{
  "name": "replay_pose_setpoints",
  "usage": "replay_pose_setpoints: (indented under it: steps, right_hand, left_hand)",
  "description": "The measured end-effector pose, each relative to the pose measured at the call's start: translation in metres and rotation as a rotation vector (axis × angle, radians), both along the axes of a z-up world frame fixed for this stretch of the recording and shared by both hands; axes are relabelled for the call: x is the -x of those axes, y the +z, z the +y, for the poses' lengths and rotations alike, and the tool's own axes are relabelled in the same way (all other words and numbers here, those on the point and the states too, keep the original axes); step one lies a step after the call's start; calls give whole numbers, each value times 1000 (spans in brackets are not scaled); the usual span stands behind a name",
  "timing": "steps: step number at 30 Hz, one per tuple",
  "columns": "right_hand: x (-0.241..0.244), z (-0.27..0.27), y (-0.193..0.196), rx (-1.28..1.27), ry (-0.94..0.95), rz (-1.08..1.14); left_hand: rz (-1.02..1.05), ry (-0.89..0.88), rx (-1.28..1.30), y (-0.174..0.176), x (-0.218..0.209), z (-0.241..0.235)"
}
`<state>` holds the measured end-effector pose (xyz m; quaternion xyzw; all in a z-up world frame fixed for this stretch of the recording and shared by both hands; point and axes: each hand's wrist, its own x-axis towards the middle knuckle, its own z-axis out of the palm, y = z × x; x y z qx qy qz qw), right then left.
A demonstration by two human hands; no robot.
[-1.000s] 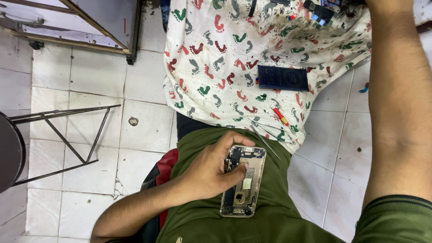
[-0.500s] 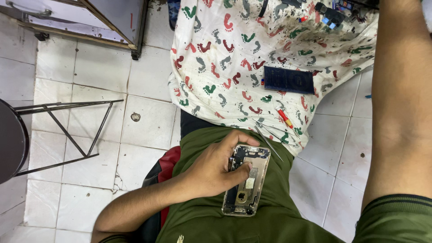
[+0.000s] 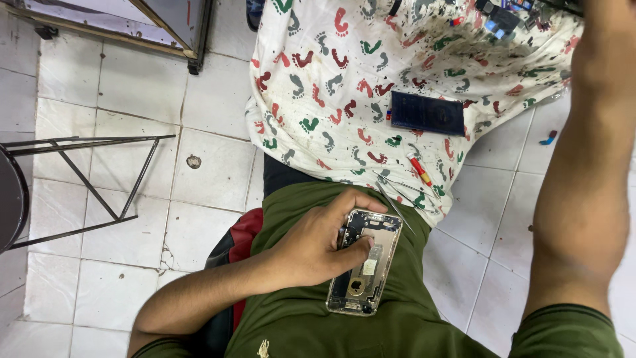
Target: The person disassembles a smartphone, removes internal components, and uses tweezers to adjust or clean small parts inside the chassis. The person handles the phone frame, internal components, and tools throughout the task.
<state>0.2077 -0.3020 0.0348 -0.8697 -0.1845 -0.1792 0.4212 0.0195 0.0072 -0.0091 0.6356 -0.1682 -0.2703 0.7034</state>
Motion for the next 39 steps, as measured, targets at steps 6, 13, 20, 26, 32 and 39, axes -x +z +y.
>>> replay_pose_setpoints:
  steps: [6,13,20,26,32,39]
  right_hand:
    - [154,42,-4,-103,458,181]
    - [198,73,3,-17,196,267]
    - [203,69,-3,26,237,247]
    - [201,74,-2,55,248,229]
    - [203,71,0,74,223,218]
    - [222,64,0,-97,-45,362]
  left_hand:
    - [15,-36,-70,2,-1,3]
    - [25,-45,-25,3,4,0]
    - [9,-59,-53,4,9,-1]
    - [-13,-49,-73,5,11,-3]
    - [-19,-51,-76,5,10,-3]
    - [60,-56,-128,9,9,-2]
